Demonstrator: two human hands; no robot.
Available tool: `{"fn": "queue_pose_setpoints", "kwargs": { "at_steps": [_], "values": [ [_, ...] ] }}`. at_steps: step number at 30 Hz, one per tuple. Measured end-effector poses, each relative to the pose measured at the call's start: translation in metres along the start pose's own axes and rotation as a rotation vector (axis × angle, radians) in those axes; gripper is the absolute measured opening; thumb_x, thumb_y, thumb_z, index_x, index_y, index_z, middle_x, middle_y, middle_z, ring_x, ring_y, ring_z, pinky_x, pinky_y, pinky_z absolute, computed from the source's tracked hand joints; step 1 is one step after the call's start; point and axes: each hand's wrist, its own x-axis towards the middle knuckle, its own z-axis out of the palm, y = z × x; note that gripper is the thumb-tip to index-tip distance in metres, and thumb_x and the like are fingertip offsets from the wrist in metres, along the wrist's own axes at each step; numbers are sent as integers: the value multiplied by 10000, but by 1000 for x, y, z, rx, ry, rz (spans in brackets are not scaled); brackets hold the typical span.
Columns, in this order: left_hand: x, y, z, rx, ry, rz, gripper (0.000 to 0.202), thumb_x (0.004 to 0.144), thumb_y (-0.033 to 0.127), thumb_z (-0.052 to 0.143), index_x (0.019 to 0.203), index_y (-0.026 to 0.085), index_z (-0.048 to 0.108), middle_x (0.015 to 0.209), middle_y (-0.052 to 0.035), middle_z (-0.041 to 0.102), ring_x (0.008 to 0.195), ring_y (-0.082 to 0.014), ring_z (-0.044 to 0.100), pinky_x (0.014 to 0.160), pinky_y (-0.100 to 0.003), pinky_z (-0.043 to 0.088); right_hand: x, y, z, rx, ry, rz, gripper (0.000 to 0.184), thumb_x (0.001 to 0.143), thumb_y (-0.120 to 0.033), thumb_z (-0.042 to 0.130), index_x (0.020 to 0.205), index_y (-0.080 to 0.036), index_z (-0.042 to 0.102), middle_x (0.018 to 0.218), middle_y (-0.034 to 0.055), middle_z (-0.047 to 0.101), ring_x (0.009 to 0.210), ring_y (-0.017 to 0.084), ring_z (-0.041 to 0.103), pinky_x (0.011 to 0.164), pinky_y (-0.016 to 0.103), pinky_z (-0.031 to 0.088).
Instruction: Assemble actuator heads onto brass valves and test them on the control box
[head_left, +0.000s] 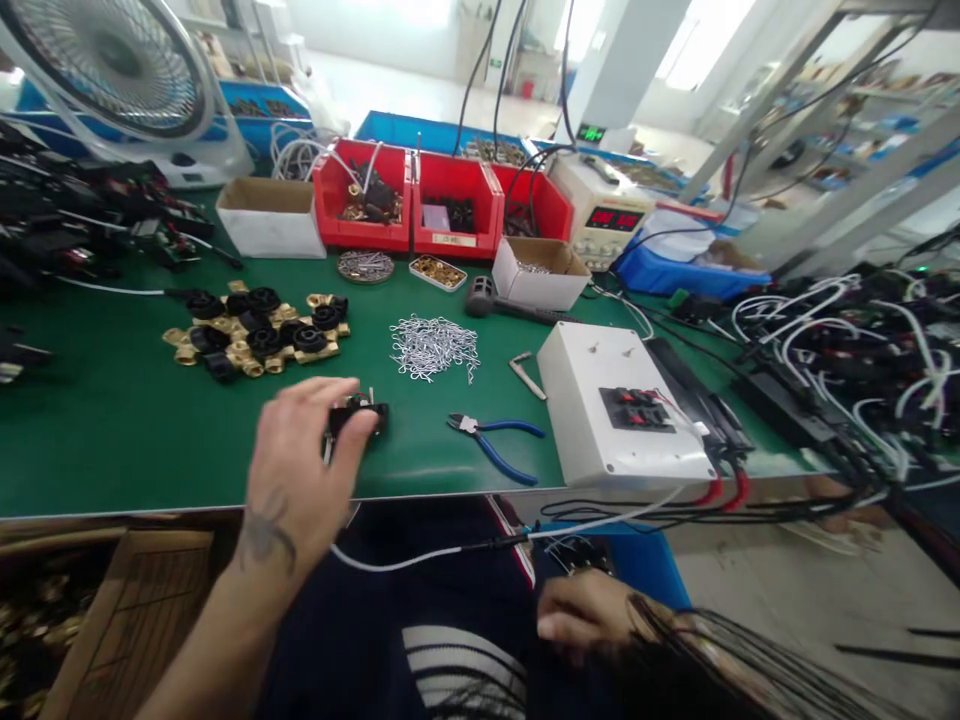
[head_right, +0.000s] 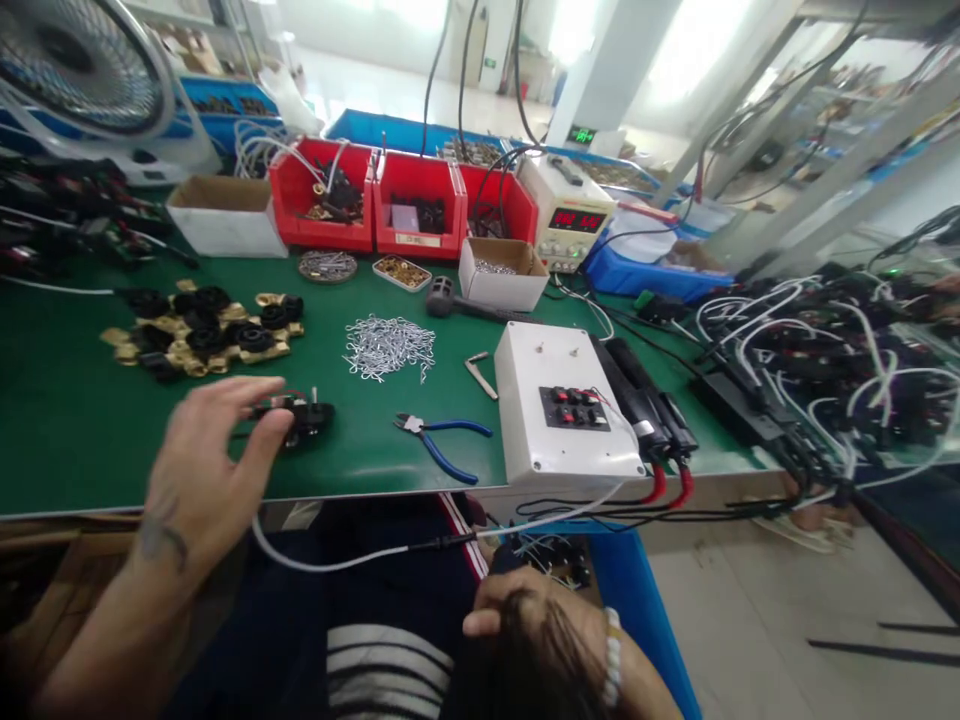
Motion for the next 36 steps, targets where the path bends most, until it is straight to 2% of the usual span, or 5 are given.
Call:
{"fn": "queue_pose_setpoints", "kwargs": {
  "at_steps": [3,8,10,16,36],
  "values": [
    [16,-35,3,36,-145,-168,738,949,662,313,1213,60,650,1307,-234,611,1253,-392,538,1105,-587,380,-19,-34,-34,-102,139,-189,325,941,-493,562,942,-216,731,780,31,730,686,162,670,633,272,511],
    [3,-41,14,-51,-338,-77,812,911,742,300,1374,129,562,1283,-156,654,1254,-335,544,1096,-537,420,-6,-90,-113,-268,1149,-338,222,938,-371,580,892,-191,701,816,45,732,775,156,671,770,293,517],
    [-5,-35,13,-58,-349,-58,828,880,749,408,1423,131,499,1283,-164,637,1235,-337,555,1064,-534,450,15,-95,-143,-360,1306,-296,214,918,-280,614,1050,-143,713,973,92,750,870,159,674,825,291,498],
    [-17,-10,2,-300,-270,-23,592,850,485,705,1351,250,497,1291,-65,610,1154,-238,617,1004,-391,513,60,-86,-173,-383,1005,-77,216,952,-209,570,945,-94,752,997,124,764,918,168,656,867,287,441],
    [-26,42,-14,-768,-347,209,714,777,334,832,1378,346,446,1338,26,568,1271,-121,522,1110,-194,391,69,-71,-182,-325,988,-142,236,744,-423,617,697,-196,660,741,44,680,741,208,573,742,336,407]
  ]
}}
